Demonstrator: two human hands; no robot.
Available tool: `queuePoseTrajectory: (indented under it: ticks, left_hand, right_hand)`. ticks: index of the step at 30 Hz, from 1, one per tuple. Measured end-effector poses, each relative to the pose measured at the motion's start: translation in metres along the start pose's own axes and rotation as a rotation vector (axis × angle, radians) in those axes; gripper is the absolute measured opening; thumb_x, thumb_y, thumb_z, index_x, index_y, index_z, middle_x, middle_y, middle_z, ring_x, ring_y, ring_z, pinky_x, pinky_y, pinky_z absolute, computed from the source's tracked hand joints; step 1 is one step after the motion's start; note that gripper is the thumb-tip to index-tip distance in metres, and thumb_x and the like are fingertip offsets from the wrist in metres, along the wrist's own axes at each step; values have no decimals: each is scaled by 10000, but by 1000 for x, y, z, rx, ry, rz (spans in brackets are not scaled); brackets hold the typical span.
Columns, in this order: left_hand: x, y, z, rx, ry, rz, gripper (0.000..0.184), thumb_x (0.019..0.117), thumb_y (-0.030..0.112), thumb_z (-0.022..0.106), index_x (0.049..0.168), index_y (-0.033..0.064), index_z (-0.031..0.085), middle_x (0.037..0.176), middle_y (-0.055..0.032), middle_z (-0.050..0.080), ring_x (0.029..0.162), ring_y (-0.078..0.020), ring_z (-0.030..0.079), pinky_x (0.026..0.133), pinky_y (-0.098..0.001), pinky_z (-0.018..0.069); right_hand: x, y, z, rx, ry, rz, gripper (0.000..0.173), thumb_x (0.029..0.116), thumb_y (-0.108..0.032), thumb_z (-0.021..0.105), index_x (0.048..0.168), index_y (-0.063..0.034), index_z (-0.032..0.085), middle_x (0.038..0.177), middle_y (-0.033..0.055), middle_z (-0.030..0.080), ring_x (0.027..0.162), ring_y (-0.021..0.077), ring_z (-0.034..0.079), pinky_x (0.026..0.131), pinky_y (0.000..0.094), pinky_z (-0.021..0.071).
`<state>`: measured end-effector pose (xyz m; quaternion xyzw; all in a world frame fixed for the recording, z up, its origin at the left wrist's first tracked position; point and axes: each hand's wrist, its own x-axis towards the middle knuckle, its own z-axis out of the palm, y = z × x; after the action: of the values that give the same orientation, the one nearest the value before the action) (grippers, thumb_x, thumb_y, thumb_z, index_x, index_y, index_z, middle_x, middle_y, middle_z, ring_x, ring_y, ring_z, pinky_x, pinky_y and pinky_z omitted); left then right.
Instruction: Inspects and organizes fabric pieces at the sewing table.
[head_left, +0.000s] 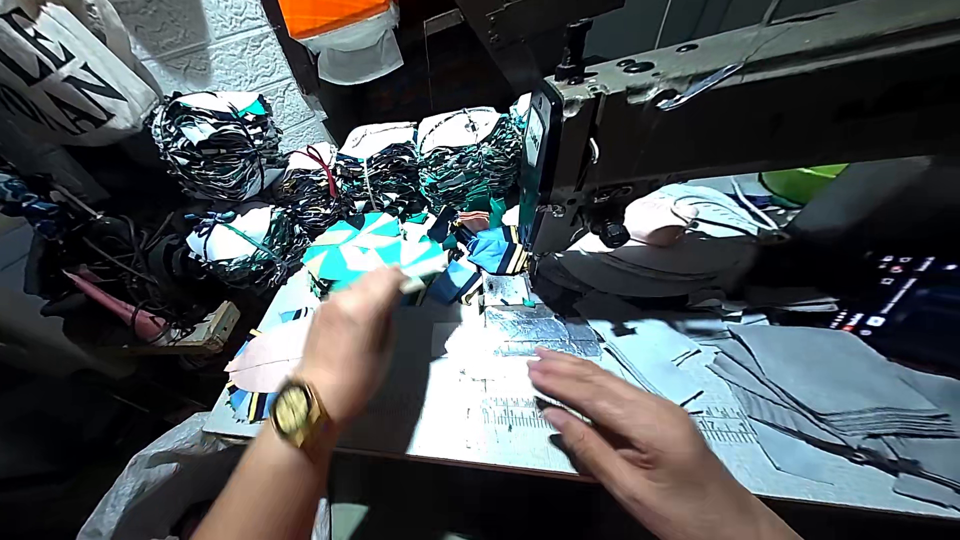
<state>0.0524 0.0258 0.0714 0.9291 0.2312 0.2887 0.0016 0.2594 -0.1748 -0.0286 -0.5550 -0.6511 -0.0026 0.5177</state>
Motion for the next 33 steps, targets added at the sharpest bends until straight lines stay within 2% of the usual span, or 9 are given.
queuePoseTrajectory:
  ticks: [4,7,9,11,13,16,21,30,33]
  left_hand:
    - [-55,74,36,-17,-89,87,217,955,26,593,1117,60,733,1189,-94,737,1157,-245,699,915,-412,605]
    - [-73,104,59,-11,-38,146,240,924,17,592,1097,63,752,1165,-98,754,1135,-258,714,907,-375,602]
    - [-74,114,63,-46,-37,155,250,982,121,577,1154,65,749,1187,-107,745,1157,-274,703,931,-388,594]
    - [-70,116,58,-112,-114,144,423,1051,401,518,1227,75,722,1257,-106,717,1232,-275,659,995,-421,562]
    - [-63,111,54,-153,-157,133,567,1051,535,441,1288,85,691,1361,-90,665,1340,-267,576,1098,-485,481]
    - [-43,92,55,-142,-192,128,582,1078,526,339,1415,139,615,1529,-48,531,1473,-241,421,1193,-557,339]
    - [-31,73,77,-57,-374,49,639,1076,554,196,1585,238,417,1669,-28,322,1561,-254,231,1219,-600,235]
    - [-23,84,73,-46,-493,-53,703,1054,632,199,1616,238,353,1693,-58,257,1569,-280,198,1221,-609,197]
    - [-10,71,63,-117,-413,-39,636,1082,569,256,1519,183,511,1582,-77,457,1480,-270,403,1189,-661,252]
  right_hand:
    - [-3,-10,-12,51,291,92,239,1003,-147,588,1181,-71,728,1139,37,721,1020,125,701,847,272,618]
    - [-7,-14,-18,61,340,128,236,1001,-140,585,1187,-81,718,1111,12,721,1008,117,701,839,253,612]
    - [-9,-15,-19,67,338,130,237,1002,-140,587,1193,-77,714,1106,11,720,1016,118,696,852,251,606]
    - [-11,-16,-21,72,328,126,243,1003,-129,582,1201,-69,710,1116,16,721,1027,122,697,860,251,607]
    - [-14,-17,-22,95,334,141,245,1007,-126,580,1209,-72,708,1117,12,722,1009,116,702,842,249,614]
    - [-15,-17,-24,137,352,175,245,1013,-126,575,1212,-73,708,1108,17,724,977,124,711,813,269,627]
    - [-15,-16,-21,133,318,184,243,1015,-140,575,1203,-78,716,1091,21,723,963,131,713,796,274,633]
    - [-15,-13,-18,100,289,164,237,1024,-170,577,1168,-64,733,1040,12,722,917,107,712,781,251,630]
    - [-16,-12,-19,127,284,177,238,1027,-174,578,1168,-64,736,1039,20,726,893,119,722,757,259,641]
